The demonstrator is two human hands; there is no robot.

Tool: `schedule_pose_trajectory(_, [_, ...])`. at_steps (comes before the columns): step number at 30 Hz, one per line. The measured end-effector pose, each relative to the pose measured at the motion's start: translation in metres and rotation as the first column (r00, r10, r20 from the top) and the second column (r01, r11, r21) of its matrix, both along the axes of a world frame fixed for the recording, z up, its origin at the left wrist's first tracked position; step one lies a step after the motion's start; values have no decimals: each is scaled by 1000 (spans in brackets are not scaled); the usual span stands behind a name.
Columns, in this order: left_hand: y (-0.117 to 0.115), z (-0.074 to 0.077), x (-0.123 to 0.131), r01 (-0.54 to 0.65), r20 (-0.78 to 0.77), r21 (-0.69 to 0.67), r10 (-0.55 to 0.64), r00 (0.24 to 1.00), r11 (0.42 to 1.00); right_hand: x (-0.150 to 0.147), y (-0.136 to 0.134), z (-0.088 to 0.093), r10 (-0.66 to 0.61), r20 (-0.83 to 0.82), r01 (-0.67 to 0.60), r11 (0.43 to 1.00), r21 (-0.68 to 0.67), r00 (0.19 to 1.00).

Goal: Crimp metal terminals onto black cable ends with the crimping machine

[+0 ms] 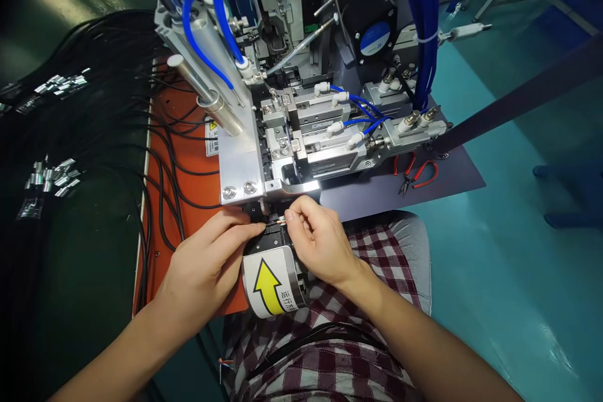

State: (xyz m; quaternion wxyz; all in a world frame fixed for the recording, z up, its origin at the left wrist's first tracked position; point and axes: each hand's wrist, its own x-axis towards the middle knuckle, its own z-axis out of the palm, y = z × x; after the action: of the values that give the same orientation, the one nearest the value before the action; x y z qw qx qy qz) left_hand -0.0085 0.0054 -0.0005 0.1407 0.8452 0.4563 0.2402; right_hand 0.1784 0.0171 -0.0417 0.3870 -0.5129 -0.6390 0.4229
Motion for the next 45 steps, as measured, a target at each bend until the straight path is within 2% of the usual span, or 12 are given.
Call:
schedule_pose_trajectory(3, [-4, 5, 1, -1, -174, 26, 6, 985, 1000, -4, -2, 0, -61, -79, 54, 995, -85, 995])
schedule_pose_trajectory(5, [-4, 7, 0, 13, -228, 73, 4, 974, 997, -7, -2, 0, -110, -163, 81, 982, -172, 980])
schedule_pose_trajectory(9, [-3, 9, 1, 1, -258, 120, 30, 966, 993, -4, -1, 0, -101, -323, -22, 934, -357, 941])
schedule_pose_trajectory(12, [-2, 10, 3, -9, -271, 129, 44, 962, 992, 0, -3, -1, -111, -369, -63, 901, -430, 923])
schedule_pose_trajectory(15, [-2, 11, 4, -13, -276, 137, 51, 960, 990, -1, -6, -4, -102, -301, -22, 924, -381, 948])
schedule_pose_trajectory(20, [-1, 10, 4, -10, -262, 134, 45, 964, 991, -6, -5, -4, -49, -130, 23, 980, -198, 990])
schedule_pose_trajectory(25, [0, 6, 4, 25, -219, 151, 8, 976, 988, -1, -2, -3, 28, -34, -27, 1000, 8, 999])
schedule_pose_trajectory(28, [1, 4, 3, 32, -189, 168, 0, 982, 985, 3, 0, -4, 46, 14, -47, 996, 72, 999])
schedule_pose_trajectory(33, [-2, 4, 3, -5, -205, 153, 37, 978, 988, 4, 1, -7, 55, 22, -57, 996, 75, 998])
schedule_pose_trajectory(38, [-3, 5, 4, -54, -205, 126, 80, 975, 991, -1, 0, -10, 8, -128, -16, 998, -64, 992])
schedule_pose_trajectory(41, [-1, 4, -2, -58, -109, 37, 62, 992, 998, -2, 0, -10, 4, -160, -21, 994, -103, 987])
schedule_pose_trajectory(45, [-4, 1, -23, -102, -6, -123, 102, 995, 987, -1, 0, -8, 17, -167, -33, 995, -94, 986])
